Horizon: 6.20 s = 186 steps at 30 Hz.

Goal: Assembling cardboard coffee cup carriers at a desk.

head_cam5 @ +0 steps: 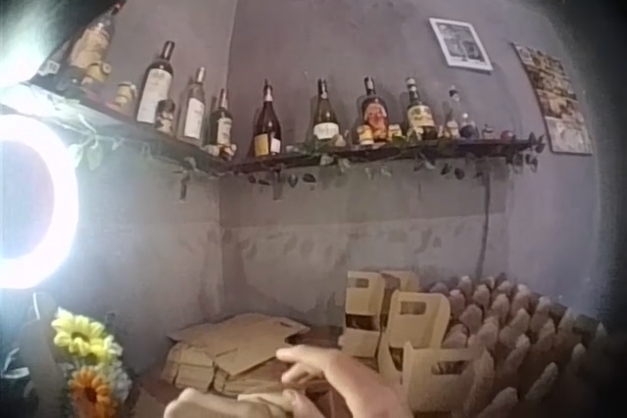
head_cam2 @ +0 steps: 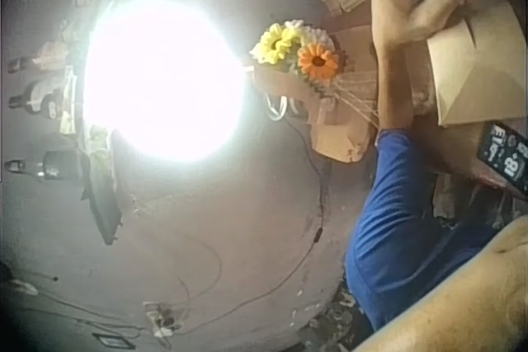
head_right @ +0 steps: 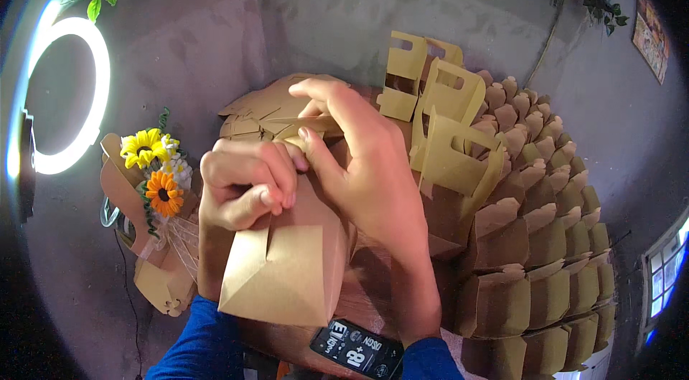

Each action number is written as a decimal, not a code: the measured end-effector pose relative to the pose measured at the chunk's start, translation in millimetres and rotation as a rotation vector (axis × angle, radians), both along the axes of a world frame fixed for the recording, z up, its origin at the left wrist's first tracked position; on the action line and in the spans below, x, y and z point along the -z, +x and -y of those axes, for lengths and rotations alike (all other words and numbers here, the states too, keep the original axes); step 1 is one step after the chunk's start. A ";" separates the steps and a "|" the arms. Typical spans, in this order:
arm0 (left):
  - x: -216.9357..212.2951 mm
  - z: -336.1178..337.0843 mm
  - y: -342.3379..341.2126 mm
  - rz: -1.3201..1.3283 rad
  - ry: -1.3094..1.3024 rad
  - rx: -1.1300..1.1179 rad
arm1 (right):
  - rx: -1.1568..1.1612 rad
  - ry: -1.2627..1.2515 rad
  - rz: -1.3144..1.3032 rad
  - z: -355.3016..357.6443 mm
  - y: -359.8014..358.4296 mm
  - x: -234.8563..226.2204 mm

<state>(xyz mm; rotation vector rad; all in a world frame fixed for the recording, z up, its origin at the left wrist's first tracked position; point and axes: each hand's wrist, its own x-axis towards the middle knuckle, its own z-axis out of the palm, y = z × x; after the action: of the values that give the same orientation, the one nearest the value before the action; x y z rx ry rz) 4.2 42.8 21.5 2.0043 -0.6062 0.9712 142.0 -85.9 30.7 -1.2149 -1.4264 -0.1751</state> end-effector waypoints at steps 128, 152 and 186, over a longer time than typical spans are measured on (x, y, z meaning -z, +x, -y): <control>184.6 -83.0 93.4 -0.432 -0.567 -0.349 | 0.120 -0.767 0.312 -7.7 0.4 26.6; 204.2 -33.0 135.1 -0.343 0.031 -0.631 | -0.030 -0.691 0.238 16.6 6.7 17.9; 207.5 -63.7 149.2 -0.478 0.088 -0.822 | -0.041 -0.674 0.370 -16.5 -14.9 41.8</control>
<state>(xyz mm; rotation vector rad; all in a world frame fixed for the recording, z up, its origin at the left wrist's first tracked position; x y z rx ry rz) 153.4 106.5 -186.0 2.4938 0.4888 0.8503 127.1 -69.4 -11.1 -1.7600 -1.9158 0.1331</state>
